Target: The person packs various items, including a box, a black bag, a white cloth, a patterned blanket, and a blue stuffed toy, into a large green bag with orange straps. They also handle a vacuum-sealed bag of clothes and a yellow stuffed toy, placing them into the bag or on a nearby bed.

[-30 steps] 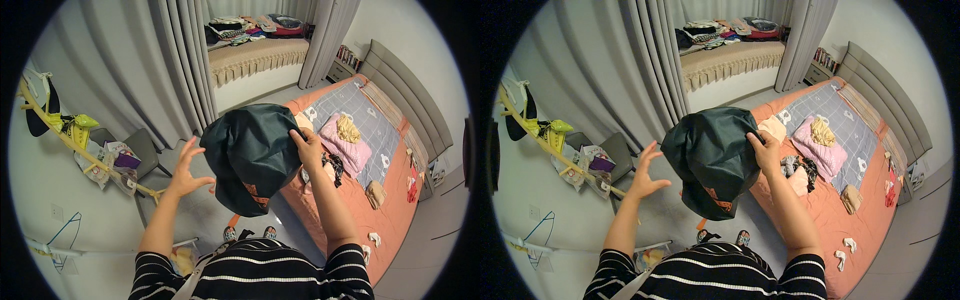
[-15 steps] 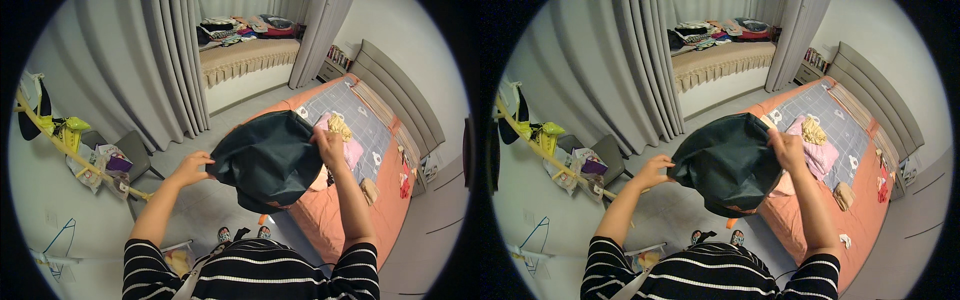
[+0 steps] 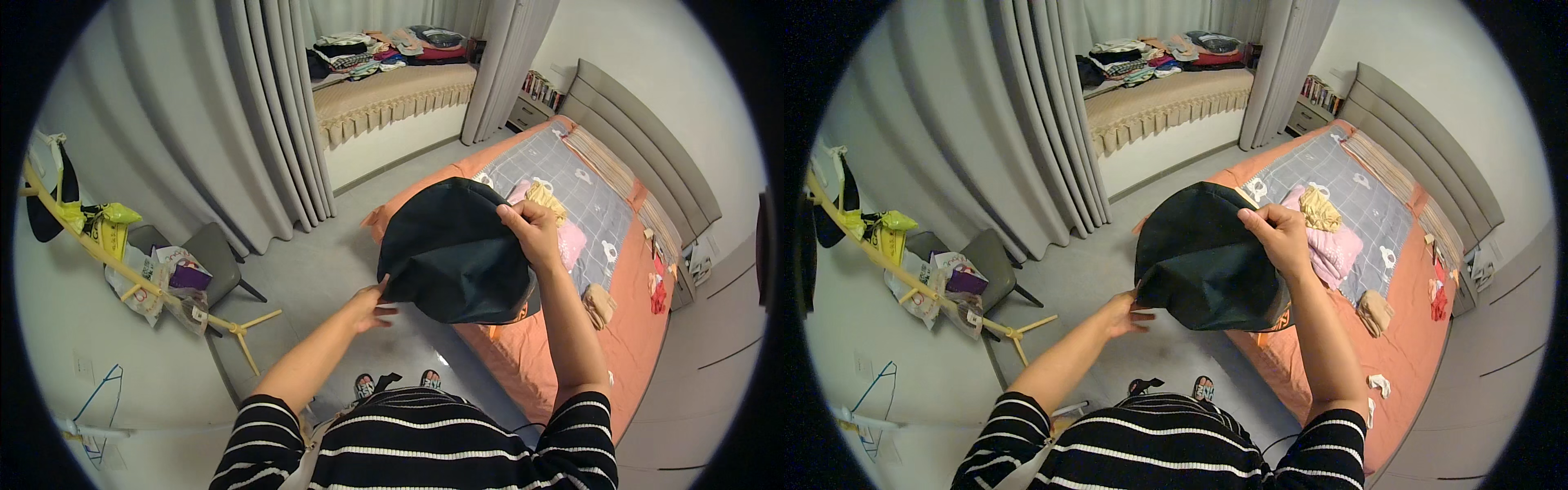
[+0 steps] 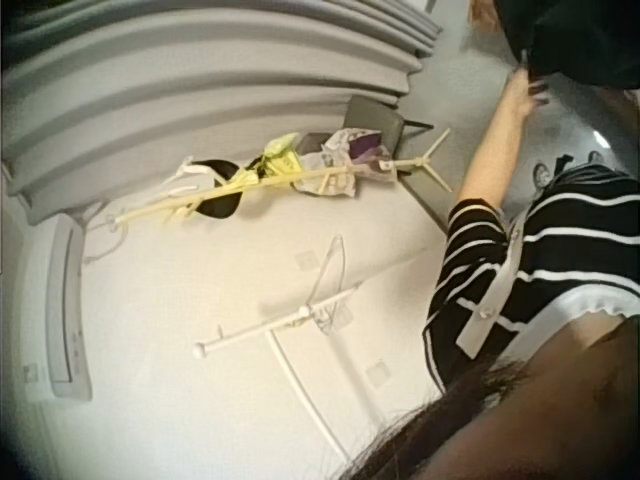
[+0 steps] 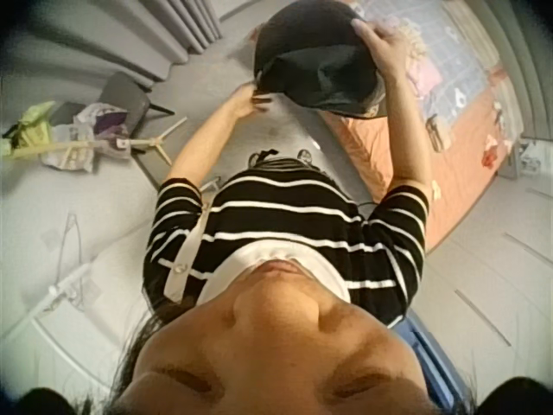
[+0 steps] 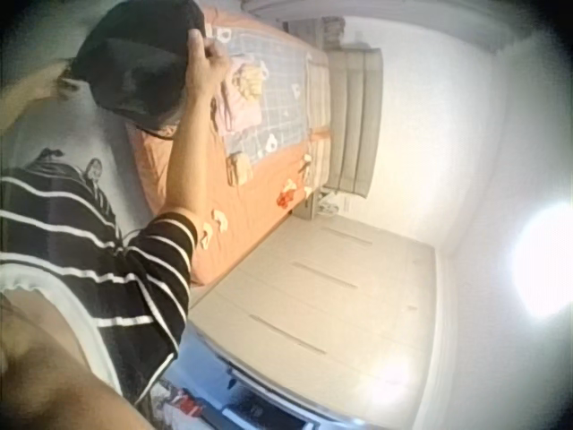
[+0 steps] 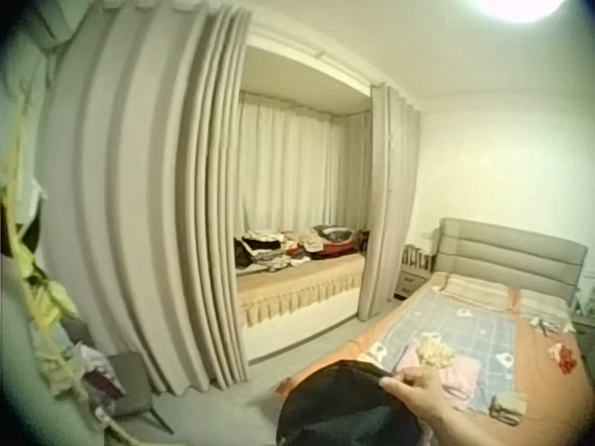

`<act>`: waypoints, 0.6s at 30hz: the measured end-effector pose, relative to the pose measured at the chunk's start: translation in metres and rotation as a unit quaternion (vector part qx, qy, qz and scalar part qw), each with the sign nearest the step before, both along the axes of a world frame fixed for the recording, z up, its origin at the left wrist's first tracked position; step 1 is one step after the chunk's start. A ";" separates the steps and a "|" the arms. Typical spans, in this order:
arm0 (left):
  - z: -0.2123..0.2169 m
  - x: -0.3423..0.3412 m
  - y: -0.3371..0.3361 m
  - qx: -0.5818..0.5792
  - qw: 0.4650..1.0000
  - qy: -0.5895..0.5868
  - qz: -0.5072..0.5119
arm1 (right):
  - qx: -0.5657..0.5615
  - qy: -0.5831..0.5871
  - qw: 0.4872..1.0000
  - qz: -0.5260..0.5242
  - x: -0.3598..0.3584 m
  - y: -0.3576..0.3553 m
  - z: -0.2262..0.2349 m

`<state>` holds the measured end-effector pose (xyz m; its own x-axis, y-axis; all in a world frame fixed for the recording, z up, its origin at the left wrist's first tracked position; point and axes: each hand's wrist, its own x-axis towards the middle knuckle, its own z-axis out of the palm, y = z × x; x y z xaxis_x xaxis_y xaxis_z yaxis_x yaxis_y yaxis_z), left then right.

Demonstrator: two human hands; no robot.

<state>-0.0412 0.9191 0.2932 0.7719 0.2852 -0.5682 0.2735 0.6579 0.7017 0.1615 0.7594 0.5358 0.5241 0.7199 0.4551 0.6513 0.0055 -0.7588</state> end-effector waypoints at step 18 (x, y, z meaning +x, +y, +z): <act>0.140 -0.021 0.035 0.206 0.920 -0.225 0.245 | -0.277 -0.233 0.908 0.212 -0.100 0.016 -0.122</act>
<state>-0.0620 0.9538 0.4335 0.6243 0.7811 0.0116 -0.3633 0.2771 0.8895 0.0619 0.7758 0.4134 -0.0097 0.9980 0.0629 0.9309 0.0320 -0.3638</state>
